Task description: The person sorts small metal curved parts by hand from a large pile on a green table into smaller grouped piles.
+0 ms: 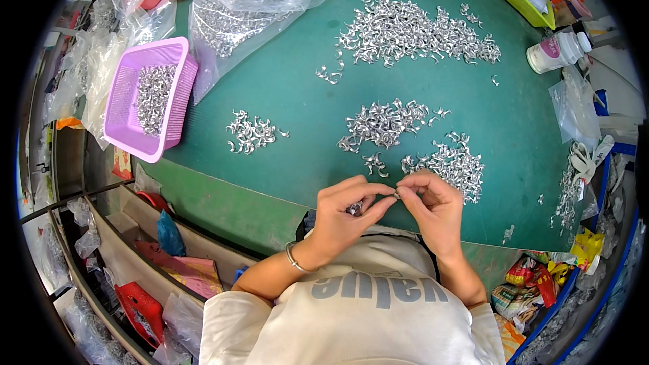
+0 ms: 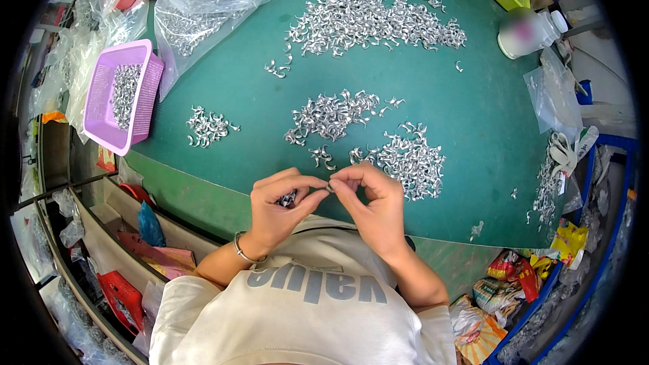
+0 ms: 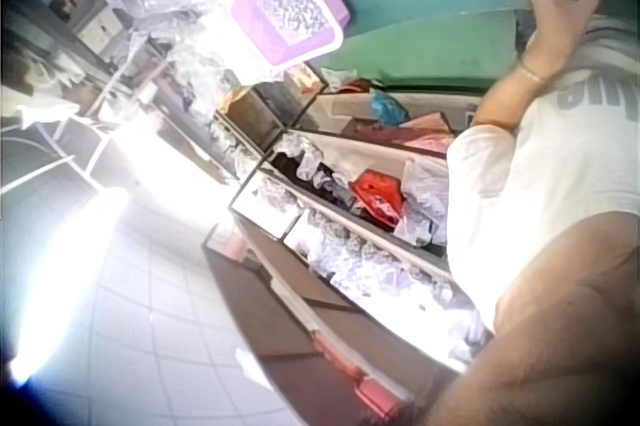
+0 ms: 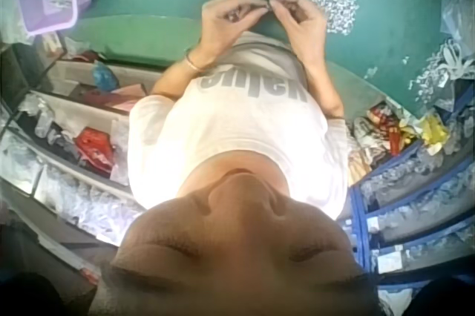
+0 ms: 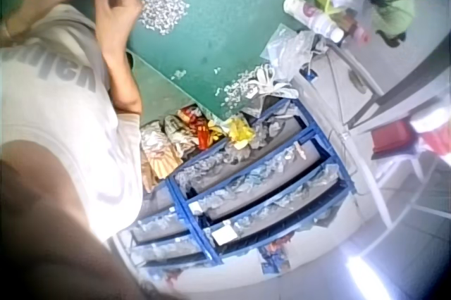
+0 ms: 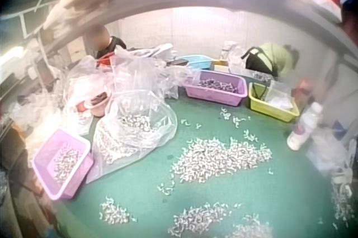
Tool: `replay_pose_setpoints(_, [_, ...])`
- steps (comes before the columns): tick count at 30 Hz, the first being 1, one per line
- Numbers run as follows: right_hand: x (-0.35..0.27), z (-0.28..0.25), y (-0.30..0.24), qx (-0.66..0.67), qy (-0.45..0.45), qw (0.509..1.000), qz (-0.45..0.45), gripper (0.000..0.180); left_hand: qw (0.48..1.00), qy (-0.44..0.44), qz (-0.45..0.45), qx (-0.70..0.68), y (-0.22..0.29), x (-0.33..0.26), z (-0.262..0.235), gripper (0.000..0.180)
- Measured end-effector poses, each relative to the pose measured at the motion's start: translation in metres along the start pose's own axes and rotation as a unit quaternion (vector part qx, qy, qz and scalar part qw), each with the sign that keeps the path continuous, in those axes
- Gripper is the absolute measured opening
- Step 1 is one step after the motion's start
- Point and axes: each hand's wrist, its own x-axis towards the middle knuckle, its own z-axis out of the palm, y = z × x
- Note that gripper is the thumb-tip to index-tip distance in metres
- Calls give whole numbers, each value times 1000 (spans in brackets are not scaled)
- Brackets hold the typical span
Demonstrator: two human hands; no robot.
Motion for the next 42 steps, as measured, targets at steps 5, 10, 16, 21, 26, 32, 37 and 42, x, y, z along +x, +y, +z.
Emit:
replay_pose_setpoints(5, [-2, 0, -3, 39, -12, 999, 27, 10, 997, -25, -49, -45, 5, 2, -3, 14])
replay_pose_setpoints(10, [-7, 0, -6, 89, -21, 994, 53, 11, 967, -50, -180, -171, 11, 3, -3, 7])
replay_pose_setpoints(16, [-11, 0, -10, 130, -21, 989, 67, 11, 850, -96, -348, -384, 17, 9, -9, 10])
replay_pose_setpoints(21, [-12, -2, -9, 135, -30, 988, 70, 11, 803, -120, -369, -453, 13, 9, -11, 13])
replay_pose_setpoints(26, [-10, -5, -2, 158, -70, 979, 105, 9, 832, -110, -363, -405, 9, 6, -10, 14])
replay_pose_setpoints(32, [2, 2, 6, -120, 10, 993, 17, 10, 696, -113, -472, -529, -7, 7, -14, 18])
replay_pose_setpoints(37, [24, 11, 27, -371, 38, 902, -217, 20, 756, -140, -345, -537, -12, -3, -18, 17])
replay_pose_setpoints(42, [34, 29, 30, -510, 5, 826, -239, 16, 807, -59, -354, -470, -18, -5, -20, 18])
